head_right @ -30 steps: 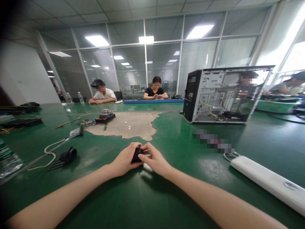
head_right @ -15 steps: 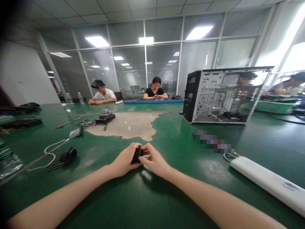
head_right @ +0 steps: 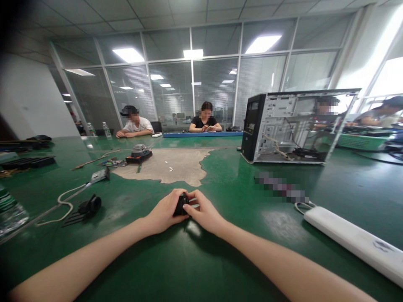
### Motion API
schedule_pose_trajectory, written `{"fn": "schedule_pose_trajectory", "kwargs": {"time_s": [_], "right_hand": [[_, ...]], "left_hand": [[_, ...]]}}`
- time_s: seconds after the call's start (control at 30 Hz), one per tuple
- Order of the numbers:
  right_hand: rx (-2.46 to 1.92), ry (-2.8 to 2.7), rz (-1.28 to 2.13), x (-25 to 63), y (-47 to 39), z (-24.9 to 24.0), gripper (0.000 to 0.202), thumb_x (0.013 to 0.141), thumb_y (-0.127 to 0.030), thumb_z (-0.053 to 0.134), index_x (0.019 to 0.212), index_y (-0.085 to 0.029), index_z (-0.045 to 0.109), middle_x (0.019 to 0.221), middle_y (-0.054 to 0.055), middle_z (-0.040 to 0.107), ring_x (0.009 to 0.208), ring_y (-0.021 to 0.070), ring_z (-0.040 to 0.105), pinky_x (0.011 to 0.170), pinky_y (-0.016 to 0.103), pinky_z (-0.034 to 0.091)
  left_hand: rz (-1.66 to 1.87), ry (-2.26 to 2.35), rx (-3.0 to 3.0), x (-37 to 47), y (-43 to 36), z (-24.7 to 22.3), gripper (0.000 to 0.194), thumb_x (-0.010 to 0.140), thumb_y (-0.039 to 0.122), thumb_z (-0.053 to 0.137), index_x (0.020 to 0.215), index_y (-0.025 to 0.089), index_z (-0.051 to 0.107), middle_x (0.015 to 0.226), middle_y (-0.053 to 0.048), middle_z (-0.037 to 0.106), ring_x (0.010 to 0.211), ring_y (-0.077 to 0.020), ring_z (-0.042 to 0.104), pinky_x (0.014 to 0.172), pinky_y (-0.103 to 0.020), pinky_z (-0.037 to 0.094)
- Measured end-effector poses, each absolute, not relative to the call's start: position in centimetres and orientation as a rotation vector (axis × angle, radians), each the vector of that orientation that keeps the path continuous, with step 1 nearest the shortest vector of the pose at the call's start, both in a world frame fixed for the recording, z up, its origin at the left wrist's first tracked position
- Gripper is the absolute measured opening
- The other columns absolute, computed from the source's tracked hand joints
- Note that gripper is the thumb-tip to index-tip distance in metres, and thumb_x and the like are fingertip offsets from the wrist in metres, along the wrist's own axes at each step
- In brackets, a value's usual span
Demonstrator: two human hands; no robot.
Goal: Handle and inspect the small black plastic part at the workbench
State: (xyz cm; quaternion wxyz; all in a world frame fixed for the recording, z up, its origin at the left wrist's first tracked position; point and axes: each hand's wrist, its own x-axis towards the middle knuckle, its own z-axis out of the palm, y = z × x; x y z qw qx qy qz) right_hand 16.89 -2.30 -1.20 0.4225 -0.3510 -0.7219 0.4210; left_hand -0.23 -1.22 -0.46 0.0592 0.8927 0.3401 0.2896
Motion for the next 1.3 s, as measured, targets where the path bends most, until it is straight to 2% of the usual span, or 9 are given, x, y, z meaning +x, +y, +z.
{"fn": "schedule_pose_trajectory", "kwargs": {"time_s": [0.33, 0.53, 0.73, 0.87, 1.07, 1.3], "right_hand": [[-0.858, -1.794, 1.029, 16.99, -2.32, -1.3, 0.017, 0.078, -0.026, 0.052, 0.092, -0.021, 0.044, 0.094, 0.003, 0.051, 0.094, 0.0171, 0.055, 0.069, 0.028, 0.05], [-0.896, -1.833, 0.949, 17.02, -2.22, -1.43, 0.024, 0.078, -0.024, 0.052, 0.101, -0.021, 0.044, 0.101, 0.005, 0.052, 0.096, 0.0176, 0.054, 0.072, 0.03, 0.05], [-0.834, -1.823, 0.959, 17.07, -2.55, -1.23, 0.021, 0.075, -0.024, 0.056, 0.094, -0.021, 0.046, 0.098, 0.003, 0.051, 0.1, 0.0175, 0.052, 0.075, 0.029, 0.05], [-0.848, -1.79, 1.029, 17.01, -2.49, -1.24, 0.02, 0.076, -0.027, 0.055, 0.093, -0.021, 0.046, 0.095, 0.003, 0.053, 0.094, 0.017, 0.055, 0.073, 0.03, 0.05], [-0.895, -1.804, 0.968, 16.98, -2.35, -1.28, 0.028, 0.076, -0.026, 0.055, 0.102, -0.021, 0.044, 0.102, 0.005, 0.052, 0.096, 0.0174, 0.054, 0.071, 0.029, 0.051], [-0.859, -1.818, 0.989, 17.1, -2.7, -0.99, 0.02, 0.077, -0.026, 0.054, 0.095, -0.021, 0.047, 0.096, 0.003, 0.053, 0.093, 0.0165, 0.055, 0.07, 0.027, 0.05]], "left_hand": [[0.892, 1.036, 2.696, -0.21, -1.1, -0.59, 0.056, 0.069, 0.028, 0.063, 0.114, 0.021, 0.031, 0.109, -0.008, 0.045, 0.098, -0.0239, 0.049, 0.081, -0.04, 0.042], [0.898, 1.03, 2.688, -0.19, -1.06, -0.67, 0.055, 0.068, 0.026, 0.063, 0.113, 0.021, 0.032, 0.108, -0.008, 0.046, 0.098, -0.0237, 0.049, 0.082, -0.041, 0.042], [0.879, 1.02, 2.709, -0.28, -1.18, -0.51, 0.056, 0.069, 0.024, 0.062, 0.114, 0.021, 0.03, 0.11, -0.008, 0.045, 0.099, -0.0239, 0.048, 0.083, -0.041, 0.042], [0.888, 1.022, 2.705, -0.29, -1.15, -0.52, 0.056, 0.069, 0.026, 0.062, 0.114, 0.021, 0.03, 0.11, -0.008, 0.045, 0.099, -0.0239, 0.048, 0.083, -0.04, 0.042], [0.892, 1.031, 2.683, -0.21, -1.02, -0.67, 0.054, 0.069, 0.027, 0.062, 0.113, 0.021, 0.031, 0.108, -0.008, 0.045, 0.097, -0.0235, 0.049, 0.081, -0.04, 0.042], [0.88, 1.027, 2.693, -0.23, -1.22, -0.47, 0.055, 0.069, 0.025, 0.062, 0.114, 0.021, 0.03, 0.11, -0.008, 0.045, 0.099, -0.0236, 0.048, 0.082, -0.04, 0.042]]}}
